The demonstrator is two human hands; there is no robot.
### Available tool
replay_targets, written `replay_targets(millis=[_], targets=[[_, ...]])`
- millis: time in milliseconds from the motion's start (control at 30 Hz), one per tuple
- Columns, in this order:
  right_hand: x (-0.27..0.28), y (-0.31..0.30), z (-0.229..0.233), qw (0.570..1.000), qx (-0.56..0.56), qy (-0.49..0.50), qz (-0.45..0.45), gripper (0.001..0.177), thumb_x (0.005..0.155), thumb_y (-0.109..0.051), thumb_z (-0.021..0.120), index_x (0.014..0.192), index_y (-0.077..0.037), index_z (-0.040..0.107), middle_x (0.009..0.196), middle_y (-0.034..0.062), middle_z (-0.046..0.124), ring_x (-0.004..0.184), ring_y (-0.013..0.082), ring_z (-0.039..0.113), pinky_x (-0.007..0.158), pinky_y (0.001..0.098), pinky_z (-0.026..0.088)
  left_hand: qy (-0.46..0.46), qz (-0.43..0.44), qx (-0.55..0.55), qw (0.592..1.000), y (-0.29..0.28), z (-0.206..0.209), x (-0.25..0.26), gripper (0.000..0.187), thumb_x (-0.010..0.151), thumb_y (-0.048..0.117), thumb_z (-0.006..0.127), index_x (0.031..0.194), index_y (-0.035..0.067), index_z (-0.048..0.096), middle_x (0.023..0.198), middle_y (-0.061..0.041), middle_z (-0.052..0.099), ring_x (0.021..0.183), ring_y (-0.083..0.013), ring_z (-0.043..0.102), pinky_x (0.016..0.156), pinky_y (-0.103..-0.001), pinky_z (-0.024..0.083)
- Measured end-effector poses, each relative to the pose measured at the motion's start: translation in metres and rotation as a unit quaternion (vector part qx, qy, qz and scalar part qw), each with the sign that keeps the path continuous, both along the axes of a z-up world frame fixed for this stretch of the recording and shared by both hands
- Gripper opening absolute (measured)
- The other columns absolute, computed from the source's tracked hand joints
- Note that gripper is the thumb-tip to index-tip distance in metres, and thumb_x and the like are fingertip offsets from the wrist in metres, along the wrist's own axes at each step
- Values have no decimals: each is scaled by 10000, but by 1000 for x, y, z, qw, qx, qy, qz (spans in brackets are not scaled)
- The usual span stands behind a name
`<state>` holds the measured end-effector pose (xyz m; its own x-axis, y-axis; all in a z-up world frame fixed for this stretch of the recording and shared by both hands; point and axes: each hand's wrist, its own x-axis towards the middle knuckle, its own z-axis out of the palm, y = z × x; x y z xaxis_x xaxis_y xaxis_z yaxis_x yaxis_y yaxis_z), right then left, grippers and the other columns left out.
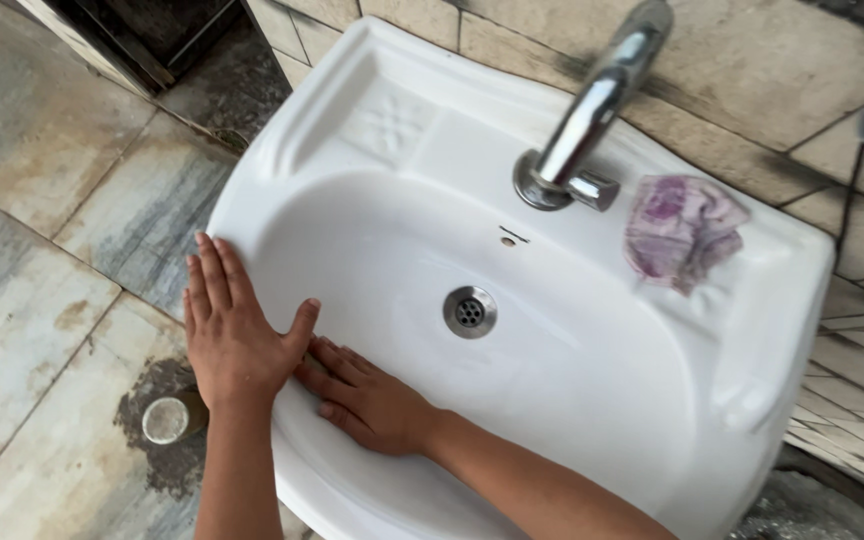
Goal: The person cleans a white bathroom sink and its faucet by hand using a dark cloth, wiping the interior basin, the rim, and the metal fixtures, occasionally rinsing the cloth under running water.
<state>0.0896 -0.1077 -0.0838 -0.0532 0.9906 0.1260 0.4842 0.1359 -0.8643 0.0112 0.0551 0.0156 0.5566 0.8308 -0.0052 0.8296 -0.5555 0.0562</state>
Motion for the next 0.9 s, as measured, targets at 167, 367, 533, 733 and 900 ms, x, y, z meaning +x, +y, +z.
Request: replay_targets(millis=[167, 367, 533, 733, 900], targets=[[27, 50, -23, 944, 55, -307, -104, 490, 1080, -243, 454, 1566, -202, 415, 1729, 101, 250, 1617, 316, 259, 1295, 531, 216, -64, -35, 22, 997, 9, -3, -2, 1146, 830, 706, 590, 1607, -16, 155, 1688, -189, 157, 1549, -330, 161, 1236, -439, 198], [57, 78, -29, 882, -30, -251, -397, 636, 1044, -186, 460, 1628, -71, 234, 1722, 135, 147, 1579, 307, 201, 1264, 524, 160, -92, -54, 36, 994, 7, -6, -6, 1200, 827, 814, 523, 1587, -61, 212, 1659, -239, 216, 1534, -376, 196, 1225, -465, 224], [10, 103, -11, 913, 9, -71, -402, 747, 1028, -211, 482, 1624, 44, 110, 1707, 238, 57, 1580, 389, 105, 1261, 467, 176, -141, -63, 29, 988, 8, -7, -9, 1197, 872, 851, 437, 1587, -90, 253, 1661, -277, 248, 1541, -414, 211, 1242, -491, 231], [-20, 42, 17, 990, 94, 102, -25, 586, 1127, -267, 414, 1616, 32, 293, 1755, 260, 144, 1674, 415, 104, 1368, 493, 164, -168, -58, -4, 984, 11, -5, -9, 1200, 860, 874, 386, 1580, -78, 263, 1662, -268, 256, 1544, -410, 212, 1237, -508, 218], [-17, 75, 2, 986, 135, 93, -33, 609, 1163, -305, 387, 1663, 6, 230, 1789, 240, 88, 1701, 400, 23, 1406, 520, 93, -218, -52, -44, 974, 13, -5, -12, 1197, 866, 867, 327, 1588, -86, 259, 1667, -258, 258, 1546, -412, 200, 1231, -518, 204]])
